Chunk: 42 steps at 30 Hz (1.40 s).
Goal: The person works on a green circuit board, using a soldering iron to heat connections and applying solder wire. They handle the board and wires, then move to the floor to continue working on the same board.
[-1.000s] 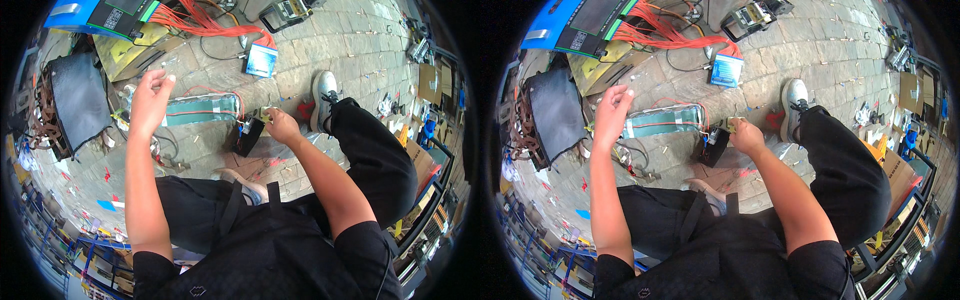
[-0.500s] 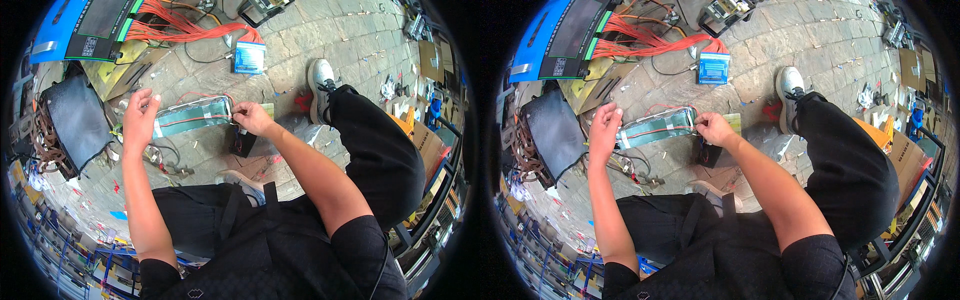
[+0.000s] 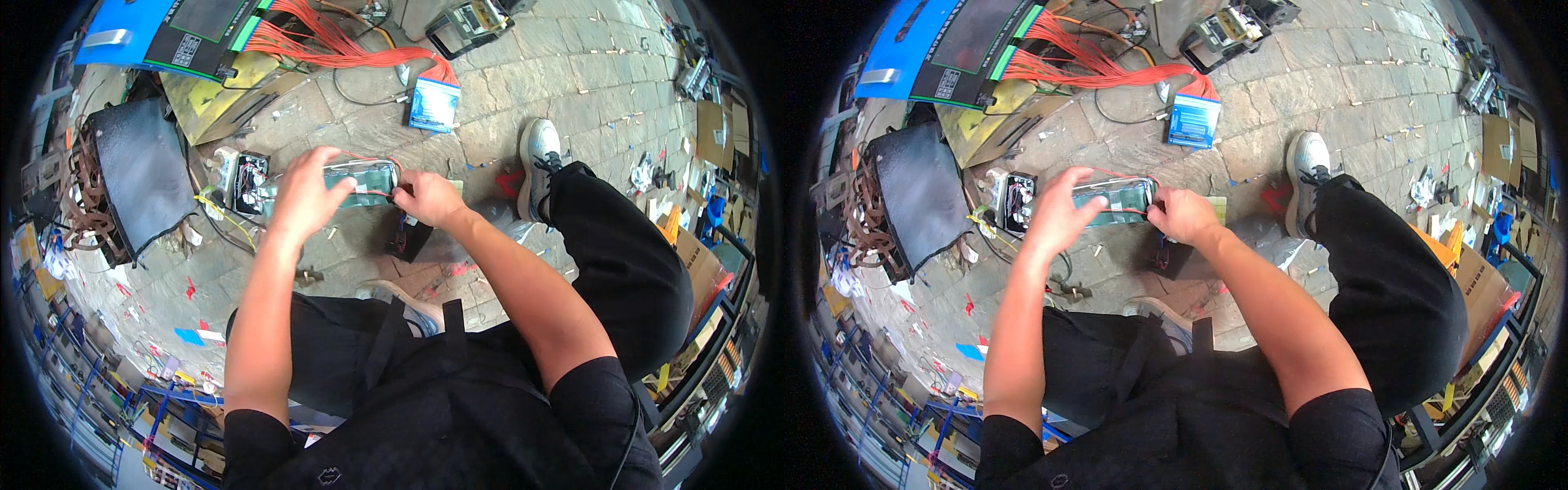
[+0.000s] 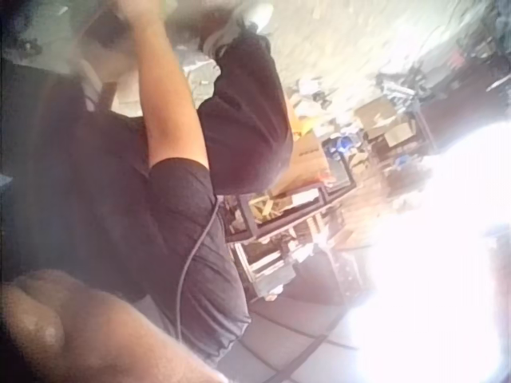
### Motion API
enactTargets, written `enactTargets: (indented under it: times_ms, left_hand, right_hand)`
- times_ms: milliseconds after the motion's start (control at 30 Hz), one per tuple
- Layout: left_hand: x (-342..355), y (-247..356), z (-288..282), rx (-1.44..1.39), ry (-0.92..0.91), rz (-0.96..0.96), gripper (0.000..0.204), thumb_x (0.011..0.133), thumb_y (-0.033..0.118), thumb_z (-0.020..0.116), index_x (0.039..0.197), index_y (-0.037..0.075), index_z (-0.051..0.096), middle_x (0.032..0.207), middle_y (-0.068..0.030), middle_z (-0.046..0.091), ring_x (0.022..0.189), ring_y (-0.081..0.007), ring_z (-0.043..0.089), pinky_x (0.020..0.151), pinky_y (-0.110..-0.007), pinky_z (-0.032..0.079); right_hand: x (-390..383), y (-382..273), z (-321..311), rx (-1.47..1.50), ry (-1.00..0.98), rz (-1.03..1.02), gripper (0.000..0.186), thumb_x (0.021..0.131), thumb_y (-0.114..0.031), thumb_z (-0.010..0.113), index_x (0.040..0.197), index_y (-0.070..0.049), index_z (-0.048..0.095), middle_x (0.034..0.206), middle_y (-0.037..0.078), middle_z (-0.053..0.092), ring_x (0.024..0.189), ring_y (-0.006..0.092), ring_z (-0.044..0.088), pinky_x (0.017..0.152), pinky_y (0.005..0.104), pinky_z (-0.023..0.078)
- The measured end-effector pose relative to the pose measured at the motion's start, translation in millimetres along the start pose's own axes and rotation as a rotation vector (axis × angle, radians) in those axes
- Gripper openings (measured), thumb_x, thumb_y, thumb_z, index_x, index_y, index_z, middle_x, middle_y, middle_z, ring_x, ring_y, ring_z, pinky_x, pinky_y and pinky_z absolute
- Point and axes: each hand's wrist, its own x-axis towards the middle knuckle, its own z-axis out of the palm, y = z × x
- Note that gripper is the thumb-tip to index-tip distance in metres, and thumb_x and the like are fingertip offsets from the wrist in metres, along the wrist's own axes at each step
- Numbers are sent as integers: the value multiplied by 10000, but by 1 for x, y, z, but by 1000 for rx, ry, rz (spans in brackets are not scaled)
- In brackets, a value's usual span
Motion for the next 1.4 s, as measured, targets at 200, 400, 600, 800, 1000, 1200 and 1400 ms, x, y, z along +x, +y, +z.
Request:
enactTargets:
  times_ms: [200, 400, 600, 800, 1000, 1200, 1400]
  left_hand:
    - [-3, 7, 35, 168, -28, -40, 544, 803, 287, 808, 1271, 97, 605, 1280, -131, 628, 1244, -315, 563, 1109, -483, 383]
    - [-7, -1, 53, 264, -41, -19, 566, 815, 298, 803, 1298, 107, 577, 1318, -117, 601, 1313, -306, 520, 1221, -549, 208]
    - [-8, -1, 55, 230, -88, -16, 572, 854, 290, 773, 1337, 93, 538, 1370, -159, 588, 1386, -316, 467, 1238, -549, 160]
    - [-11, -7, 57, 206, -83, 4, 571, 879, 297, 751, 1351, 74, 520, 1422, -199, 560, 1445, -319, 411, 1247, -550, 126]
    - [-12, -9, 57, 198, -75, 27, 574, 882, 296, 751, 1353, 81, 503, 1423, -190, 555, 1459, -324, 391, 1248, -558, 121]
    - [-15, -12, 62, 212, -43, 41, 571, 889, 306, 747, 1356, 94, 496, 1464, -142, 528, 1479, -323, 357, 1252, -564, 109]
    - [-16, -14, 65, 219, -36, 39, 574, 905, 310, 728, 1386, 104, 492, 1487, -84, 512, 1504, -312, 306, 1257, -562, 96]
  right_hand:
    - [-1, -13, 11, -85, 80, 114, 333, 896, -326, 544, 1004, -50, 696, 928, 225, 723, 901, 422, 696, 838, 532, 550]
    - [-2, -16, 13, -79, 93, 100, 321, 914, -317, 534, 977, -34, 670, 897, 242, 713, 879, 429, 694, 815, 540, 547]
    - [-6, -7, 11, -37, 100, -23, 277, 988, -284, 535, 993, -29, 645, 834, 251, 687, 808, 462, 661, 737, 543, 518]
    - [0, -1, 6, 37, 21, -73, 324, 987, -313, 536, 974, -4, 629, 870, 275, 689, 833, 471, 668, 766, 551, 522]
    - [5, -16, 5, -79, 1, 112, 349, 899, -321, 574, 947, 10, 674, 902, 272, 702, 873, 450, 684, 802, 532, 541]
    - [9, -50, -7, -279, -20, 261, 405, 847, -372, 576, 925, -4, 724, 947, 241, 727, 904, 413, 708, 839, 509, 560]
    - [7, -49, 4, -267, 31, 282, 395, 854, -360, 555, 913, -11, 729, 968, 234, 728, 927, 414, 705, 858, 505, 557]
